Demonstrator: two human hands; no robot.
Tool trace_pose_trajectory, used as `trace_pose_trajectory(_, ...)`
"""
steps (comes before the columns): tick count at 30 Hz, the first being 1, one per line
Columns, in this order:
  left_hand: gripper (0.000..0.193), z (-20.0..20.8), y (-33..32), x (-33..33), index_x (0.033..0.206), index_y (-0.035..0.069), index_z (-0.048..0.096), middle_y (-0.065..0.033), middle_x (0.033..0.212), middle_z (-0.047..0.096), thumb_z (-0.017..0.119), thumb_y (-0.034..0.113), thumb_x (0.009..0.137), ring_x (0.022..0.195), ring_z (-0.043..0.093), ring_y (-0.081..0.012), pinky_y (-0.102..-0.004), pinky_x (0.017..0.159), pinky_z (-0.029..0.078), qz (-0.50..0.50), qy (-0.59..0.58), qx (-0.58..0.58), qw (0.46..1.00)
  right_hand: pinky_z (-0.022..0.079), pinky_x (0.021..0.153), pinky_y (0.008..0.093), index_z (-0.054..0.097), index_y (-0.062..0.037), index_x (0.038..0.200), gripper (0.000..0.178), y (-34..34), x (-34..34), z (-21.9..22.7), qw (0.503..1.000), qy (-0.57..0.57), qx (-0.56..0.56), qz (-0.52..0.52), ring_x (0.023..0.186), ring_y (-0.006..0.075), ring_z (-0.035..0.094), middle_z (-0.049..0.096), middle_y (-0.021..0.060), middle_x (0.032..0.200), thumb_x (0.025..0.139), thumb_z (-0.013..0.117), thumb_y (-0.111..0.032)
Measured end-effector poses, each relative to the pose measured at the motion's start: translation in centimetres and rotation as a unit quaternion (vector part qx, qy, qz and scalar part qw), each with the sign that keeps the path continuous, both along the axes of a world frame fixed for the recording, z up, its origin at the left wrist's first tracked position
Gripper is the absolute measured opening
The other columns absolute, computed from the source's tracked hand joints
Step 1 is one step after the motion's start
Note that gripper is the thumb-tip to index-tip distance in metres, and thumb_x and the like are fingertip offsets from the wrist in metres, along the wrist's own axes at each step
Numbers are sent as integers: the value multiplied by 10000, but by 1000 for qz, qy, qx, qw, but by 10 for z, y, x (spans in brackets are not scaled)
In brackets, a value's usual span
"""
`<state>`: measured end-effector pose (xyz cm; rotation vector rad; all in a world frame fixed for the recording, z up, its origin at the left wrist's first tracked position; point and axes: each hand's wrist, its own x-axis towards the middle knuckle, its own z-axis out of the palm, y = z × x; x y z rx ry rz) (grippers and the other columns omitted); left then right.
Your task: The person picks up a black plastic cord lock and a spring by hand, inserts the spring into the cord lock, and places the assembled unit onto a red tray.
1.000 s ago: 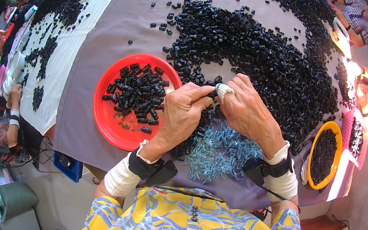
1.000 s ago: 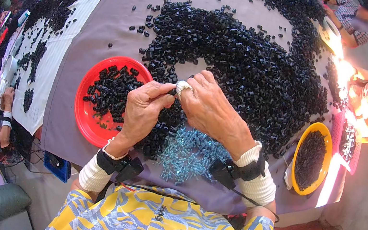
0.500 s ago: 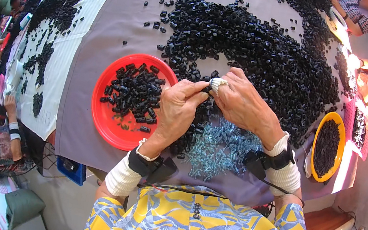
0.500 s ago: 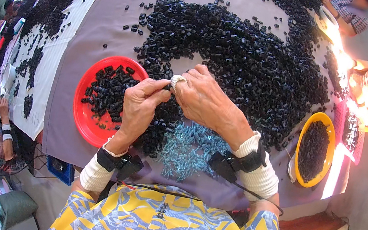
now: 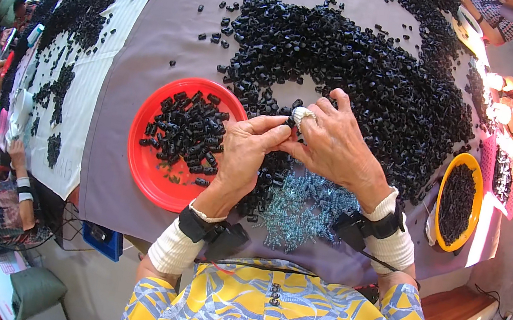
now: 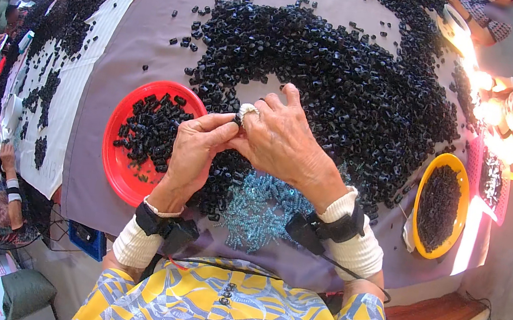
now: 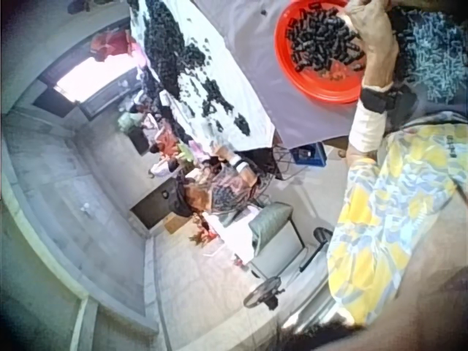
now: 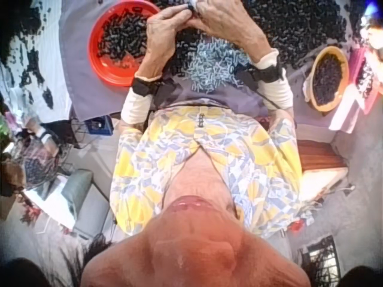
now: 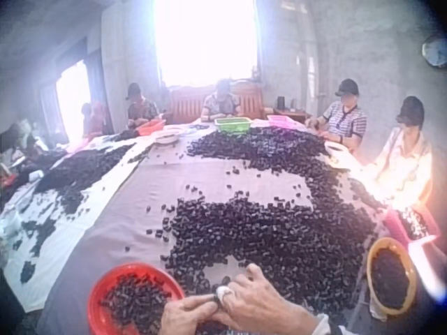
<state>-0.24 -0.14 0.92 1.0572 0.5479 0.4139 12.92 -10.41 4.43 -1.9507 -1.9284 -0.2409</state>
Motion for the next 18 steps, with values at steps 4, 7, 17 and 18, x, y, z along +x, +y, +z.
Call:
trace_pose_trajectory(4, 222, 2, -3, 2, 1064, -66, 612, -113, 968, 658, 582, 83, 902, 838, 648, -154, -289, 786, 540, 3, -12, -18, 1000, 346, 937, 474, 612, -35, 726, 294, 2, 0, -9, 999, -25, 38, -30, 771, 263, 572, 575, 96, 705, 765, 644, -324)
trace_pose_trajectory(7, 231, 3, -2, -1, 1036, -53, 615, -112, 956, 658, 560, 142, 926, 856, 649, -165, -305, 789, 540, -18, -27, -43, 999, 345, 941, 475, 605, -38, 691, 299, 3, 6, -10, 998, -1, 59, -19, 765, 259, 573, 570, 88, 683, 759, 648, -326)
trace_pose_trajectory(17, 248, 2, 1, -4, 993, -16, 623, -118, 923, 667, 488, 188, 954, 860, 660, -206, -375, 797, 541, -91, -58, -138, 985, 345, 942, 467, 603, -61, 630, 357, -2, 8, -7, 998, 52, 44, 1, 742, 255, 569, 584, 71, 674, 735, 665, -396)
trace_pose_trajectory(18, 248, 3, 0, -4, 993, -16, 623, -118, 923, 667, 488, 188, 954, 860, 660, -206, -375, 797, 541, -91, -57, -138, 985, 345, 942, 466, 604, -61, 626, 369, -3, 8, -5, 998, 44, 46, 1, 738, 256, 570, 588, 72, 674, 731, 670, -408)
